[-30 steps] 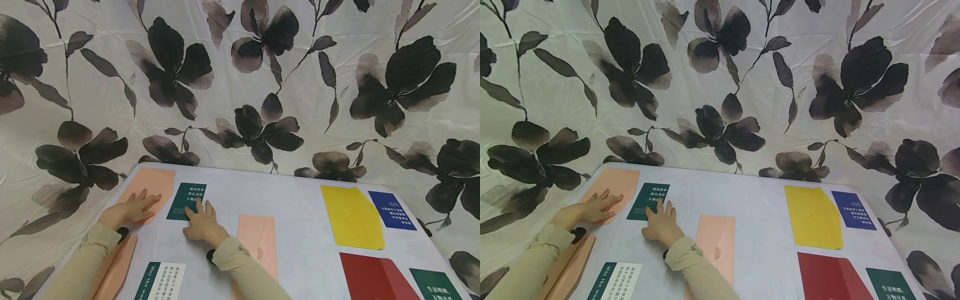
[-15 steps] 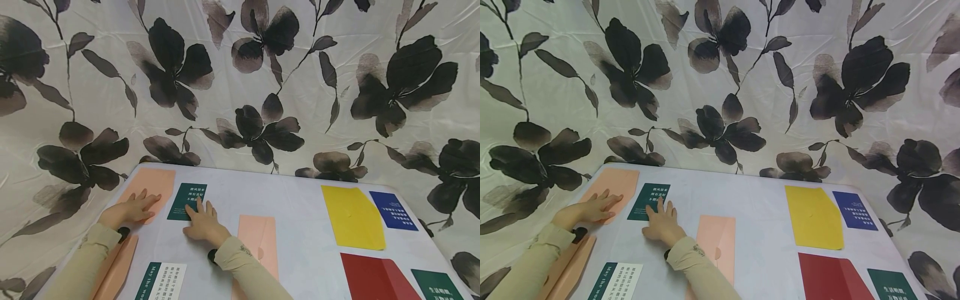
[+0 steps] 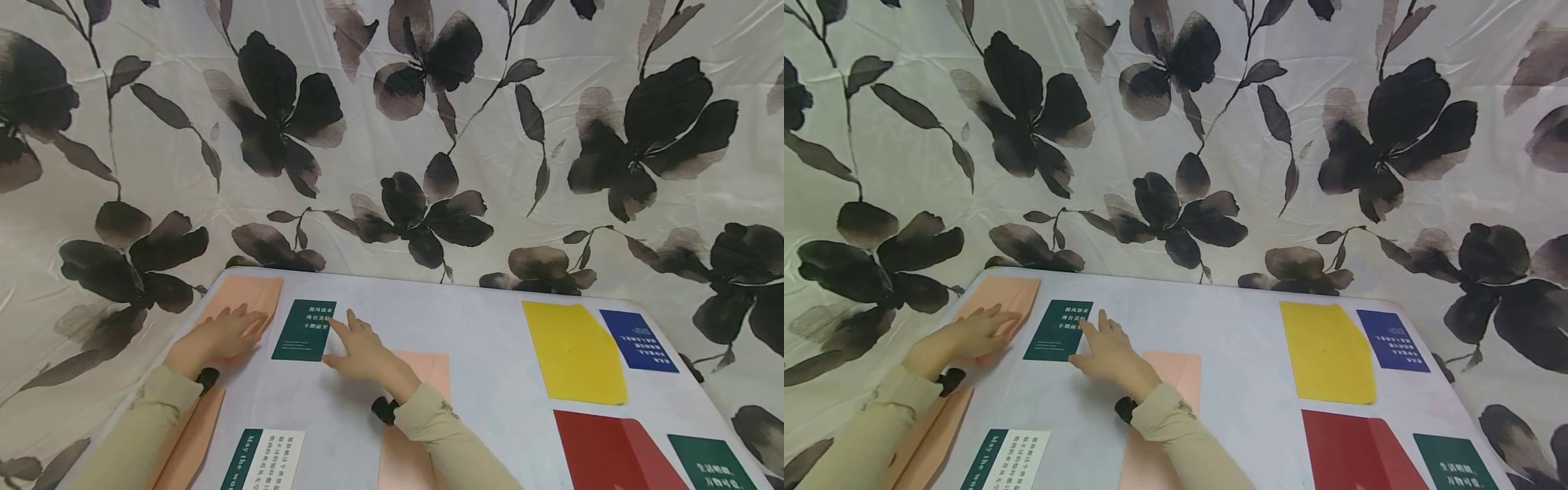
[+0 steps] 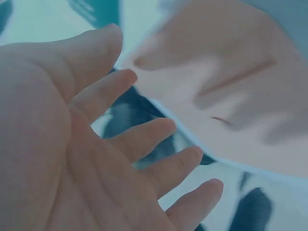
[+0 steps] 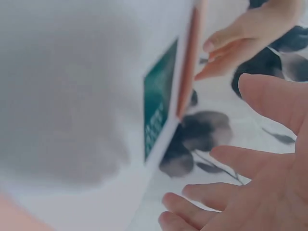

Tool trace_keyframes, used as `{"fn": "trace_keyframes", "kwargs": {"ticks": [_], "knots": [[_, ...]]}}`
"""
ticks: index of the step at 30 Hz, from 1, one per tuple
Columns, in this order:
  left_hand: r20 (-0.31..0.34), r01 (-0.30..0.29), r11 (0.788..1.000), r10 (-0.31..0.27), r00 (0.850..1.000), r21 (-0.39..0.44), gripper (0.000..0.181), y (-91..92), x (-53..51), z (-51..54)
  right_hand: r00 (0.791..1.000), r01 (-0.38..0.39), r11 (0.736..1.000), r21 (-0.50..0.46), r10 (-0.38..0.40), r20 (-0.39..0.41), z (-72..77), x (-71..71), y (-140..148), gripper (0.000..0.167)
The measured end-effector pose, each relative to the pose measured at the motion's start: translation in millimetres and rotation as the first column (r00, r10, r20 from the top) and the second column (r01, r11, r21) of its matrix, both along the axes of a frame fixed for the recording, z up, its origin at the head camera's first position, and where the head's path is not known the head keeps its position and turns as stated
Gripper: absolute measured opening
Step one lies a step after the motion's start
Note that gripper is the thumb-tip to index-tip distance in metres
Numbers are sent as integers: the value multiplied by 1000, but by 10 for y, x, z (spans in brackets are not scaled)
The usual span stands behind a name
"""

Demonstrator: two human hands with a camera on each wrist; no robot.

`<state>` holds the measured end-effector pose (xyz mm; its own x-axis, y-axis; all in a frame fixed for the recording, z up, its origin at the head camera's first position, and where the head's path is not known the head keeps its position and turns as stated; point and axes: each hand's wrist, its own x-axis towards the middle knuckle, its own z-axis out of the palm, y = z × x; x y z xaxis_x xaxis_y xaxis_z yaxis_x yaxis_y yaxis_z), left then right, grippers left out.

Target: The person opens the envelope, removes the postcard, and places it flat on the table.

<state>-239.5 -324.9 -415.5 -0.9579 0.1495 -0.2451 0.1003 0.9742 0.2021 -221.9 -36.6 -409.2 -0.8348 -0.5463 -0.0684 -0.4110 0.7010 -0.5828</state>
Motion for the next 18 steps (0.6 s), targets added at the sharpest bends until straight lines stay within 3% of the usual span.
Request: {"fn": "trace_keyframes", "kwargs": {"ticks": [7,13,18], "knots": [[-124,84,995,-89,988,-45,55,383,107,207,1000,0,999,-51,-2,-31,158,95,502,65],[-210,203,975,-218,953,-93,53,803,236,357,998,5,993,-121,-12,-58,243,235,1022,62],[-235,276,955,-295,926,-113,54,1182,324,384,995,51,994,-100,-59,-84,253,352,1451,61]]}}
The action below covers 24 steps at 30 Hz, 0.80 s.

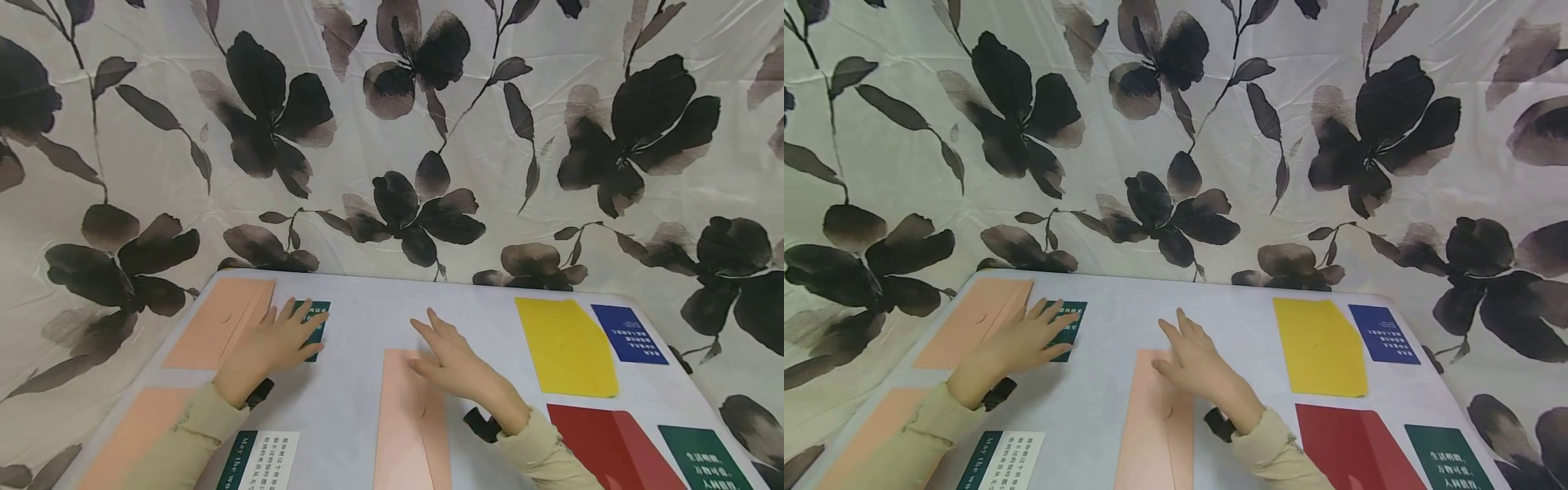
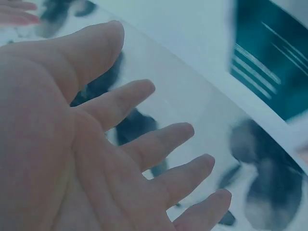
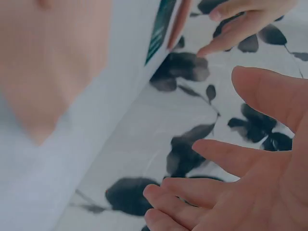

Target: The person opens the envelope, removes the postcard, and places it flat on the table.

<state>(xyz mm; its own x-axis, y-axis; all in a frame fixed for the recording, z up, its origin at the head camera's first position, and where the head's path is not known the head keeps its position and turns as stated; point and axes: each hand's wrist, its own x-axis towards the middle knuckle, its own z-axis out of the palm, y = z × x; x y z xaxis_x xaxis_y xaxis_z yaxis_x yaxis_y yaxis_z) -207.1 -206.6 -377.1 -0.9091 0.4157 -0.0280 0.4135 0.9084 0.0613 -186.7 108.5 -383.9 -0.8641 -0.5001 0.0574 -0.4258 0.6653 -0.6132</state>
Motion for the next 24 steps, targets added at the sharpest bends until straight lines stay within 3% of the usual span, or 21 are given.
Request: {"fn": "trace_keyframes", "kwargs": {"ticks": [4,11,18,24], "knots": [[36,37,999,-37,999,17,57,289,59,-37,998,47,998,37,-46,-33,-17,93,299,62],[99,73,997,-77,992,38,71,770,139,-226,991,119,988,99,-113,-65,-97,253,658,63],[160,118,992,-122,980,35,91,1128,282,-346,991,129,988,87,-132,23,-242,401,805,70],[239,122,992,-120,964,3,116,1303,379,-392,995,58,992,109,-67,73,-446,457,711,77]]}}
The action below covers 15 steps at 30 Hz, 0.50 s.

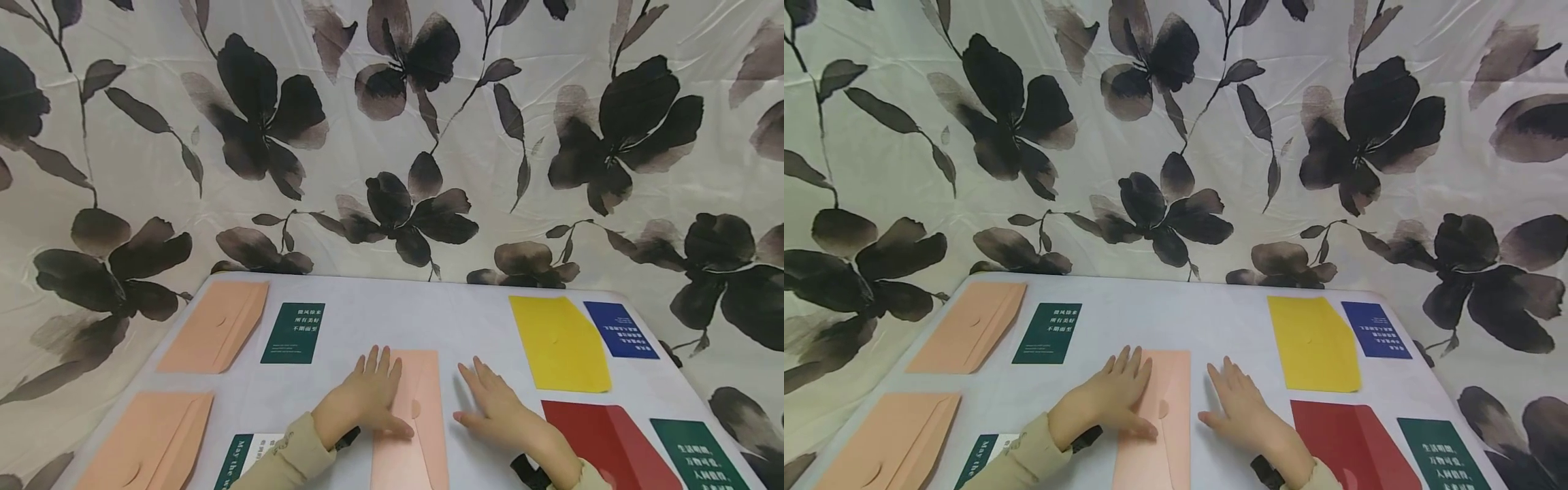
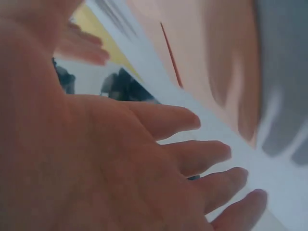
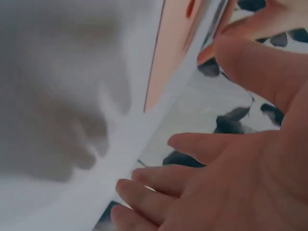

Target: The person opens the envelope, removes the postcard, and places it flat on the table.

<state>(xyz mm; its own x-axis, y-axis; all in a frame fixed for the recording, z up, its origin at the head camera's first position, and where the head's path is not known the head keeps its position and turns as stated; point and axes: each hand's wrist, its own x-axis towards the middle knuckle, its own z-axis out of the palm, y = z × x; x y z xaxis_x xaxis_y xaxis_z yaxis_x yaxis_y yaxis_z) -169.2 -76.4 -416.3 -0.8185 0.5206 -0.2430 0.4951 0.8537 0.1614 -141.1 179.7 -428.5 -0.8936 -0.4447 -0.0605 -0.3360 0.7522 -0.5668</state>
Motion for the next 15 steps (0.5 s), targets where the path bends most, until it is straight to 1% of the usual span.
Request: {"fn": "trace_keyframes", "kwargs": {"ticks": [3,6,10,12,15], "knots": [[20,-9,1000,10,1000,-28,126,77,28,-6,998,-33,999,8,33,45,-57,23,-79,81],[43,-21,998,24,999,-67,132,160,52,-5,996,-44,999,6,43,73,-67,43,-149,86],[72,-35,989,46,996,-143,135,259,71,-16,993,-47,999,-3,47,113,-73,60,-226,92],[70,-39,983,52,996,-177,136,295,75,-31,990,-62,998,-6,62,128,-92,75,-258,94],[57,-44,978,57,997,-201,136,328,87,-63,986,-96,995,10,94,139,-132,111,-299,96]]}}
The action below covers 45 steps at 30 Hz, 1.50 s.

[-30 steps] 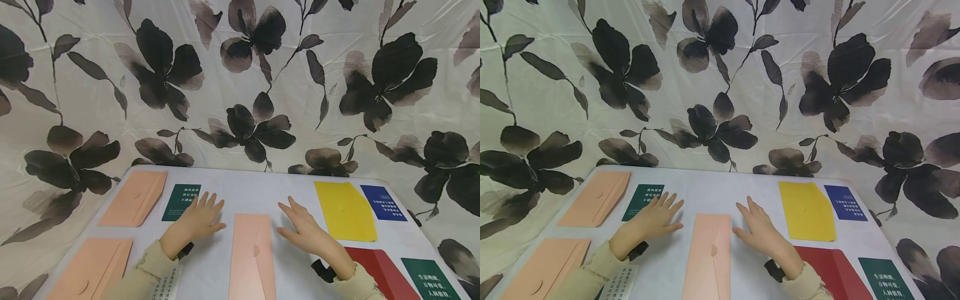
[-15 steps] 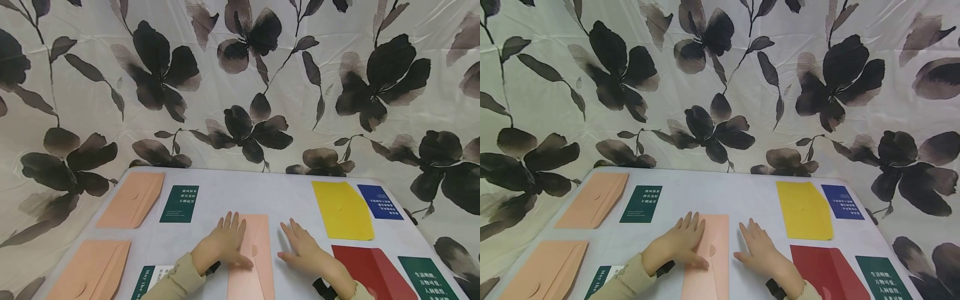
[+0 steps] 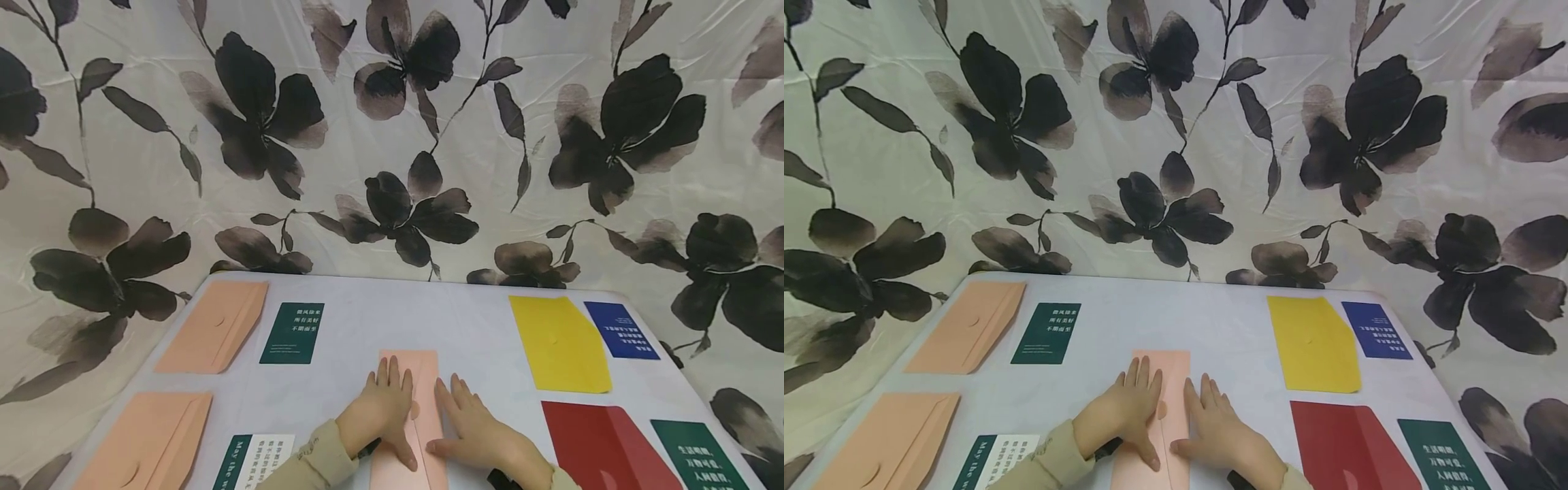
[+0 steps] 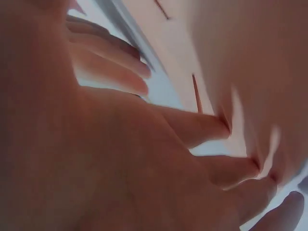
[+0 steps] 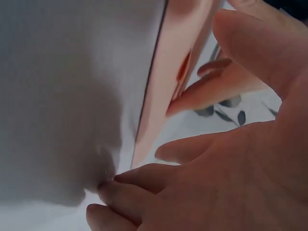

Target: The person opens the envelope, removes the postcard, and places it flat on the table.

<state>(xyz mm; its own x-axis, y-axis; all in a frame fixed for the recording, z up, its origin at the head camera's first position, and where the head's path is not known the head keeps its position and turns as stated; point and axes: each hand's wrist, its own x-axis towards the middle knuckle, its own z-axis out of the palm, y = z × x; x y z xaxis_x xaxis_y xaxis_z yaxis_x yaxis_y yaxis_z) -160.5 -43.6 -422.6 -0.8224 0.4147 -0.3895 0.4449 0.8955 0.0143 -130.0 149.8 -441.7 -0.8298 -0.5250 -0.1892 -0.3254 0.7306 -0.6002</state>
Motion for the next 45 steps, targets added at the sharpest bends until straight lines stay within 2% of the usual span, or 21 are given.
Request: {"fn": "trace_keyframes", "kwargs": {"ticks": [9,17,24,32,45], "knots": [[-77,8,999,-5,997,39,136,14,58,-43,995,-62,992,106,70,-74,-65,114,-94,97],[-101,18,999,-14,995,37,137,34,62,-66,994,-49,988,143,62,-89,-71,142,-131,99],[-90,13,1000,-12,996,11,138,35,42,-75,994,-55,990,133,67,-83,-89,160,-183,97],[-91,-3,1000,2,996,-20,138,83,28,-40,996,-55,989,135,65,-68,-84,169,-205,94],[-70,-27,1000,27,997,-4,138,93,25,-40,998,-33,992,119,39,-42,-59,166,-217,95]]}}
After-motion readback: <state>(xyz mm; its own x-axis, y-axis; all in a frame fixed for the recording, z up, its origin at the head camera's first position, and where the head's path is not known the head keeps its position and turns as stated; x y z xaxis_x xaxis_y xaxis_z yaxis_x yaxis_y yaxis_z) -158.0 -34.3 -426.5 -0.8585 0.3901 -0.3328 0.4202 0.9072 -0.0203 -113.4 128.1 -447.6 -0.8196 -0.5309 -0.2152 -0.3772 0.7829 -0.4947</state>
